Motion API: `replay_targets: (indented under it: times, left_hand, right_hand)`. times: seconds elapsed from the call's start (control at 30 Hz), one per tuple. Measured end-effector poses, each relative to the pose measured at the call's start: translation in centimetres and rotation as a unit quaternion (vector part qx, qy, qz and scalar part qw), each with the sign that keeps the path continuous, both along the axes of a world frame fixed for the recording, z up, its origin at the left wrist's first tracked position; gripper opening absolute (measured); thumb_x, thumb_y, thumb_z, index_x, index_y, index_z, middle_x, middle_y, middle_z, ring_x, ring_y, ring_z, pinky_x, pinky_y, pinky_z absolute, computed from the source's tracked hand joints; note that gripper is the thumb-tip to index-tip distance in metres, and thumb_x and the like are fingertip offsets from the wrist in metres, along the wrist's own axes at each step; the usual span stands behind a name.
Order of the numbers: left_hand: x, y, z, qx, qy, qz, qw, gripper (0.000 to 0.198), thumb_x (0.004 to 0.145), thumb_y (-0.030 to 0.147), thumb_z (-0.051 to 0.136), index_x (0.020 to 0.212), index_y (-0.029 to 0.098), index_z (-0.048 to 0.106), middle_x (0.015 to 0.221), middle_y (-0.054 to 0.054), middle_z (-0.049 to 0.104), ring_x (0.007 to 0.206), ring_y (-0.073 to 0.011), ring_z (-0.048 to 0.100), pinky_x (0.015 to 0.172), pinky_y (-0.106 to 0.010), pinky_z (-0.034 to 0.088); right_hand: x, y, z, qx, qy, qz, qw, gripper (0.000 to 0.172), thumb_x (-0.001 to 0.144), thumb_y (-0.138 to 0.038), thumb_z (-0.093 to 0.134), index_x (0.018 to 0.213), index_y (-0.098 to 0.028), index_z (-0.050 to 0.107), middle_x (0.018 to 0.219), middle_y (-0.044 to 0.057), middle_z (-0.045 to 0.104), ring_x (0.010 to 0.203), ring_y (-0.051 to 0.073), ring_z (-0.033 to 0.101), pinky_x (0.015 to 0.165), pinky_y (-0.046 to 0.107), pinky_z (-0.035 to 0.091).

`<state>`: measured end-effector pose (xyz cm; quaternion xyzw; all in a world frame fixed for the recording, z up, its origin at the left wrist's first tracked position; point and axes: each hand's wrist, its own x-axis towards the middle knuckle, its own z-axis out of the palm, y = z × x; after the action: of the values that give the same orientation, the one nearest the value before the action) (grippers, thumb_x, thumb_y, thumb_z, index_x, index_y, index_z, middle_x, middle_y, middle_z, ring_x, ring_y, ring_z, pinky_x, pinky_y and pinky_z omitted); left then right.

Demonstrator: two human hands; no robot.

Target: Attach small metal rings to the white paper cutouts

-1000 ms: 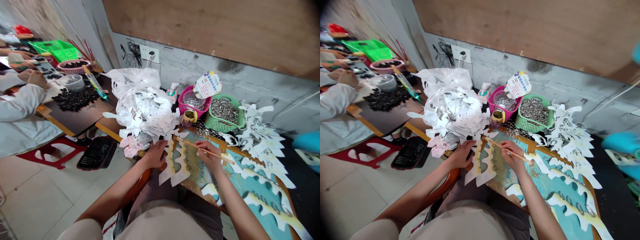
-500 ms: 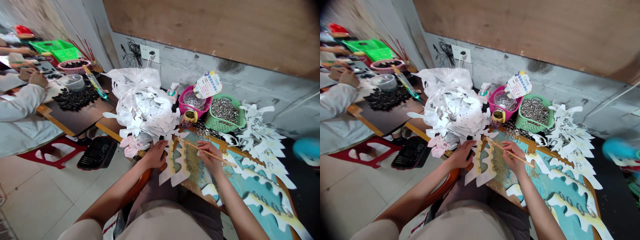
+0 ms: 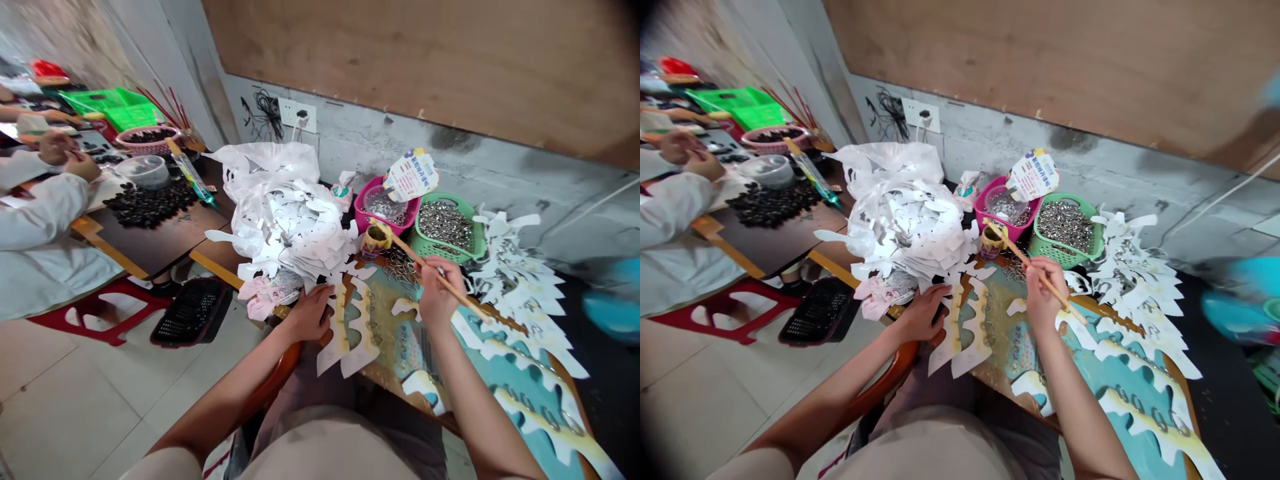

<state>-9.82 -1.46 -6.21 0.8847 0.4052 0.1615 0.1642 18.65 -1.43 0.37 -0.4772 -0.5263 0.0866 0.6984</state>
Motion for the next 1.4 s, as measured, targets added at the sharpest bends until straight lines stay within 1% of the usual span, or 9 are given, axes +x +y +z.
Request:
replay_targets:
  times: [0.23, 0.4, 0.57, 0.77, 0.9, 1.07, 1.2, 1.33, 1.4]
  left_hand:
    - [-0.2, -0.1, -0.3, 0.022, -0.006, -0.007, 1.0, 0.074, 0.077, 0.018, 0.05, 0.147, 0.016, 0.028, 0.144, -0.019, 0.047, 0.138, -0.0354, 0.037, 0.106, -0.06, 0.035]
    - [-0.4, -0.1, -0.2, 0.032, -0.021, -0.014, 0.999, 0.073, 0.076, 0.017, 0.05, 0.146, 0.018, 0.03, 0.147, -0.017, 0.044, 0.138, -0.0345, 0.037, 0.104, -0.057, 0.039]
    - [-0.4, -0.2, 0.1, 0.04, -0.019, -0.019, 0.999, 0.064, 0.078, 0.016, 0.049, 0.141, 0.019, 0.038, 0.151, -0.016, 0.04, 0.139, -0.0339, 0.037, 0.105, -0.056, 0.039]
    - [-0.6, -0.1, -0.7, 0.056, -0.027, -0.029, 0.998, 0.065, 0.084, 0.017, 0.048, 0.146, 0.019, 0.033, 0.156, -0.015, 0.034, 0.142, -0.0324, 0.035, 0.109, -0.054, 0.038]
    - [-0.6, 0.1, -1.0, 0.062, -0.035, -0.039, 0.997, 0.062, 0.089, 0.019, 0.045, 0.149, 0.018, 0.029, 0.157, -0.016, 0.03, 0.143, -0.031, 0.034, 0.109, -0.052, 0.04]
    - [-0.7, 0.0, -1.2, 0.103, -0.063, -0.022, 0.992, 0.052, 0.095, 0.02, 0.039, 0.147, 0.018, 0.032, 0.151, -0.017, 0.041, 0.137, -0.0296, 0.044, 0.106, -0.049, 0.046]
    - [-0.9, -0.6, -1.9, 0.178, -0.102, 0.001, 0.979, 0.045, 0.093, 0.019, 0.041, 0.139, 0.019, 0.045, 0.135, -0.016, 0.059, 0.127, -0.0281, 0.055, 0.103, -0.046, 0.05]
    - [-0.6, -1.3, -1.6, 0.193, -0.1, 0.05, 0.975, 0.04, 0.093, 0.021, 0.042, 0.132, 0.021, 0.053, 0.125, -0.014, 0.065, 0.117, -0.028, 0.062, 0.098, -0.047, 0.054]
    - [-0.3, -1.6, -1.2, 0.191, -0.103, 0.07, 0.974, 0.036, 0.093, 0.022, 0.042, 0.127, 0.021, 0.056, 0.12, -0.013, 0.067, 0.112, -0.0276, 0.063, 0.094, -0.046, 0.055]
  right_hand:
    - [0.6, 4.8, -2.2, -0.086, -0.021, 0.065, 0.994, 0.022, 0.087, -0.041, 0.064, 0.096, -0.021, 0.066, 0.1, 0.008, 0.066, 0.094, 0.023, 0.066, 0.09, 0.045, 0.055]
    - [1.2, 6.0, -4.4, -0.17, 0.159, 0.166, 0.958, 0.045, 0.077, -0.047, 0.071, 0.113, -0.026, 0.056, 0.106, 0.005, 0.067, 0.094, 0.021, 0.069, 0.083, 0.041, 0.059]
    - [2.5, 5.7, -5.0, -0.275, 0.112, 0.204, 0.933, 0.057, 0.066, -0.051, 0.077, 0.112, -0.022, 0.058, 0.093, 0.005, 0.07, 0.072, 0.017, 0.068, 0.066, 0.033, 0.059]
    - [6.2, 5.7, -4.6, -0.303, 0.028, 0.139, 0.942, 0.037, 0.065, -0.043, 0.075, 0.09, -0.017, 0.067, 0.076, 0.005, 0.07, 0.066, 0.019, 0.063, 0.062, 0.032, 0.053]
    - [8.1, 6.1, -4.4, -0.316, -0.031, 0.098, 0.943, 0.019, 0.062, -0.031, 0.075, 0.074, -0.017, 0.071, 0.073, 0.006, 0.07, 0.072, 0.021, 0.062, 0.071, 0.033, 0.05]
    - [7.6, 6.4, -4.4, -0.325, -0.052, 0.103, 0.939, 0.022, 0.067, -0.037, 0.075, 0.078, -0.018, 0.072, 0.085, 0.008, 0.073, 0.079, 0.023, 0.065, 0.071, 0.031, 0.05]
    - [7.2, 6.2, -2.9, -0.346, -0.024, 0.146, 0.926, 0.043, 0.087, -0.056, 0.051, 0.096, -0.017, 0.069, 0.083, 0.009, 0.074, 0.067, 0.021, 0.068, 0.056, 0.03, 0.051]
    - [6.8, 5.7, -1.2, -0.399, -0.031, 0.276, 0.874, 0.046, 0.076, -0.05, 0.07, 0.108, -0.019, 0.063, 0.071, 0.002, 0.07, 0.049, 0.015, 0.06, 0.046, 0.026, 0.047]
    - [6.2, 5.7, -0.6, -0.378, -0.075, 0.259, 0.886, 0.043, 0.076, -0.046, 0.07, 0.107, -0.018, 0.063, 0.064, -0.001, 0.065, 0.041, 0.012, 0.051, 0.041, 0.024, 0.04]
